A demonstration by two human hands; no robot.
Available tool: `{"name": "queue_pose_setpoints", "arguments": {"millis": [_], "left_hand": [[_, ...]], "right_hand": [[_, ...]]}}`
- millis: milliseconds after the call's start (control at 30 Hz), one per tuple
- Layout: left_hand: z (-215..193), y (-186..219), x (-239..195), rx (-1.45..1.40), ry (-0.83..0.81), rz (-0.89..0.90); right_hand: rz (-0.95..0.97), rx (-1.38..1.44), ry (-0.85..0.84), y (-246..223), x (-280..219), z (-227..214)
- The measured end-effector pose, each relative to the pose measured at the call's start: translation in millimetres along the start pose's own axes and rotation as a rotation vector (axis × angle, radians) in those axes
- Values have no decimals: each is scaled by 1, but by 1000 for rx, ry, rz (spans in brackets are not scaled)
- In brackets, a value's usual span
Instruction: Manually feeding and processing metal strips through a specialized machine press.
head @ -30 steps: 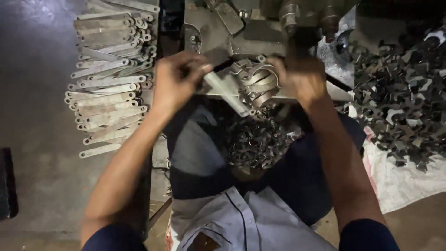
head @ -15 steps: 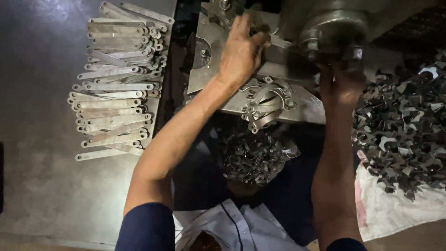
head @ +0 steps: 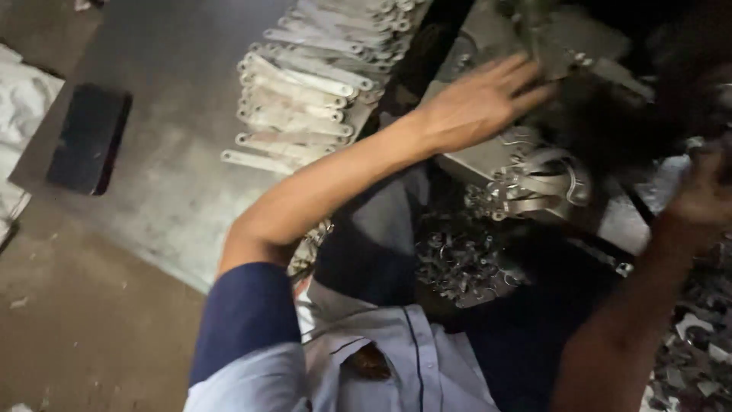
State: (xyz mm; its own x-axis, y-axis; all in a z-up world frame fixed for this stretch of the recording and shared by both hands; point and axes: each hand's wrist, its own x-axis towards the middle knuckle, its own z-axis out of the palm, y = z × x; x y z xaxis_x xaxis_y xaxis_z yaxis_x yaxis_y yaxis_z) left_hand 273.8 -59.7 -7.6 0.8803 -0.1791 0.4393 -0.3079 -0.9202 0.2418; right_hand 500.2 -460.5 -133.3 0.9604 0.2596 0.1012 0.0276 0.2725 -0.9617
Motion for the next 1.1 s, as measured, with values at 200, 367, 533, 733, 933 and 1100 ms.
{"name": "queue_pose_setpoints", "arguments": {"millis": [200, 367, 533, 733, 933, 1100], "left_hand": [[-130, -47, -191, 331, 26, -237], [-190, -19, -213, -326, 177, -932], [-183, -32, -222, 58, 90, -540], [-178, -35, -237, 201, -29, -470], [-192, -22, -194, 163, 235, -506], [-179, 26, -84, -197, 204, -157]], "right_hand": [[152, -938, -130, -104, -147, 73], [65, -1012, -144, -84, -207, 89], [186, -850, -266, -97, -218, 152], [205, -879, -368, -93, -226, 144], [34, -911, -429, -104, -215, 152], [-332, -1310, -511, -80, -157, 151]]}}
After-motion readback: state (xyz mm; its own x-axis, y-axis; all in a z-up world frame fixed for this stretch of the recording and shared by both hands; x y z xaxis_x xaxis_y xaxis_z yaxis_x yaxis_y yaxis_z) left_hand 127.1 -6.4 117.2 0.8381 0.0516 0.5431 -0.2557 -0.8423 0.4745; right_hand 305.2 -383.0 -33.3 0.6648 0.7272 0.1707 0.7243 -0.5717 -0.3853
